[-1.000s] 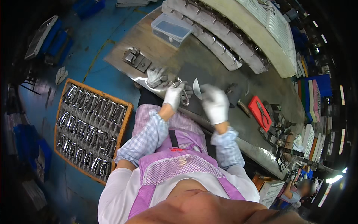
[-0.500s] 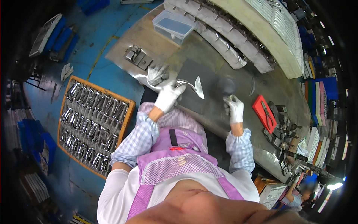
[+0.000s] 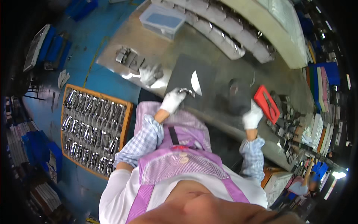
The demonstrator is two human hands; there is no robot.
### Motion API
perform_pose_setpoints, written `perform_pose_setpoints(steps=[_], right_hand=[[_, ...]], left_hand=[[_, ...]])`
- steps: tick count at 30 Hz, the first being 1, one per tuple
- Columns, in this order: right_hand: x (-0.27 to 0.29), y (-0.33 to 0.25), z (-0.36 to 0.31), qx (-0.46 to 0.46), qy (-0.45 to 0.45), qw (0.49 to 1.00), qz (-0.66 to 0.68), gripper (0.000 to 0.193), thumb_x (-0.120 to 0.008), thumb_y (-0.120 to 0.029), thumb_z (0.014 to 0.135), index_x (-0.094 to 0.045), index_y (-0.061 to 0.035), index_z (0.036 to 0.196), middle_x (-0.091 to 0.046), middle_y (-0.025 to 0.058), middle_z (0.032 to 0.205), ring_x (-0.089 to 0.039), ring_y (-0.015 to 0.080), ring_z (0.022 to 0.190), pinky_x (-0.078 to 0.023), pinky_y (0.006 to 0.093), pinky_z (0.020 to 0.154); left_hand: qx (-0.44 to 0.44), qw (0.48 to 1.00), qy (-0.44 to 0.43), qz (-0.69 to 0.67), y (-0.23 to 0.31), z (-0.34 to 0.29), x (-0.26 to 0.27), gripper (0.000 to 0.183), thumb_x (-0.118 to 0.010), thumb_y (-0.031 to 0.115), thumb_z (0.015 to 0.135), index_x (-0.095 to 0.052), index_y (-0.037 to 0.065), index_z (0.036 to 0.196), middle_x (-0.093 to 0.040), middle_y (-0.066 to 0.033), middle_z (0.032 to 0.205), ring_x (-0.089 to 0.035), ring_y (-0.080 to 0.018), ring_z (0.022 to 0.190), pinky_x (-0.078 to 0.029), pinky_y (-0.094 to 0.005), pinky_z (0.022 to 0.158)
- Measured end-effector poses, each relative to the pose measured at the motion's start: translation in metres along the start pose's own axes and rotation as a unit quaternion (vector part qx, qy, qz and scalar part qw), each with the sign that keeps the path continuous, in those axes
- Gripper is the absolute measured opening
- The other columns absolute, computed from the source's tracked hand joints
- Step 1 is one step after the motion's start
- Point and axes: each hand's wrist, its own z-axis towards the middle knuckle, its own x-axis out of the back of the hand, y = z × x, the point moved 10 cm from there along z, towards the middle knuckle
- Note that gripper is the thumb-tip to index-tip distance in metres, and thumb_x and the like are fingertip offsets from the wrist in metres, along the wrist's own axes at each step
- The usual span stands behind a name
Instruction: Hammering and assembling small metal brackets/components at a workstation.
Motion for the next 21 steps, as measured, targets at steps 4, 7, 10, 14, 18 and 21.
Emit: perform_pose_setpoints(steps=[4, 7, 10, 14, 18, 21], right_hand=[[0.035, -0.095, -0.006, 0.157, 0.257, 0.951, -0.063, 0.022, -0.069, -0.026, 0.079, -0.071, -0.0143, 0.098, -0.07, 0.0092, 0.083, -0.068, 0.0274, 0.079, -0.051, 0.0421, 0.071], [-0.053, -0.18, 0.01, 0.113, 0.059, 0.991, -0.052, 0.036, -0.072, -0.027, 0.078, -0.065, -0.0127, 0.11, -0.066, 0.0079, 0.087, -0.064, 0.0277, 0.078, -0.048, 0.0432, 0.066], [-0.11, -0.192, 0.022, 0.04, -0.019, 0.999, -0.021, 0.048, -0.073, -0.026, 0.079, -0.057, -0.0109, 0.122, -0.065, 0.0163, 0.092, -0.067, 0.0346, 0.079, -0.051, 0.0449, 0.07], [-0.134, -0.184, -0.01, 0.044, -0.131, 0.985, 0.107, 0.055, -0.069, -0.021, 0.084, -0.052, -0.0088, 0.135, -0.069, 0.0177, 0.102, -0.069, 0.0347, 0.086, -0.055, 0.0422, 0.076], [-0.098, -0.224, -0.04, -0.074, -0.198, 0.794, 0.57, 0.056, -0.063, -0.014, 0.087, -0.047, -0.006, 0.14, -0.071, 0.0167, 0.096, -0.07, 0.034, 0.083, -0.056, 0.0399, 0.075], [-0.077, -0.247, -0.044, -0.032, -0.209, 0.913, 0.35, 0.06, -0.062, -0.007, 0.084, -0.048, -0.0095, 0.142, -0.067, 0.0114, 0.077, -0.064, 0.0214, 0.07, -0.053, 0.0335, 0.067]], left_hand=[[-0.063, 0.992, -0.039, -0.099, 0.005, -0.022, -0.006, 0.041, -0.072, 0.022, 0.087, -0.061, 0.0, 0.119, -0.069, -0.0057, 0.094, -0.063, -0.009, 0.083, -0.052, -0.0247, 0.073], [-0.069, 0.99, -0.067, -0.098, 0.025, -0.04, -0.009, 0.043, -0.075, 0.021, 0.087, -0.06, -0.001, 0.121, -0.068, -0.0051, 0.095, -0.061, -0.0091, 0.083, -0.05, -0.0236, 0.073], [-0.071, 0.98, -0.084, -0.166, 0.012, -0.041, -0.003, 0.04, -0.065, 0.033, 0.095, -0.062, -0.004, 0.112, -0.066, -0.0063, 0.082, -0.059, -0.0107, 0.069, -0.049, -0.0244, 0.064], [0.04, 0.906, 0.074, -0.416, -0.015, -0.049, 0.012, 0.045, -0.051, 0.04, 0.101, -0.064, -0.004, 0.096, -0.06, -0.003, 0.069, -0.056, -0.0137, 0.058, -0.043, -0.0234, 0.052], [-0.13, 0.935, 0.149, -0.296, -0.015, -0.052, 0.03, 0.029, -0.057, 0.02, 0.097, -0.067, -0.006, 0.106, -0.068, -0.0052, 0.085, -0.062, -0.0121, 0.069, -0.05, -0.0261, 0.061], [-0.172, 0.955, 0.158, -0.182, -0.014, -0.058, 0.031, 0.022, -0.06, 0.01, 0.091, -0.069, -0.003, 0.106, -0.07, -0.0072, 0.086, -0.065, -0.0148, 0.072, -0.051, -0.0257, 0.065]])
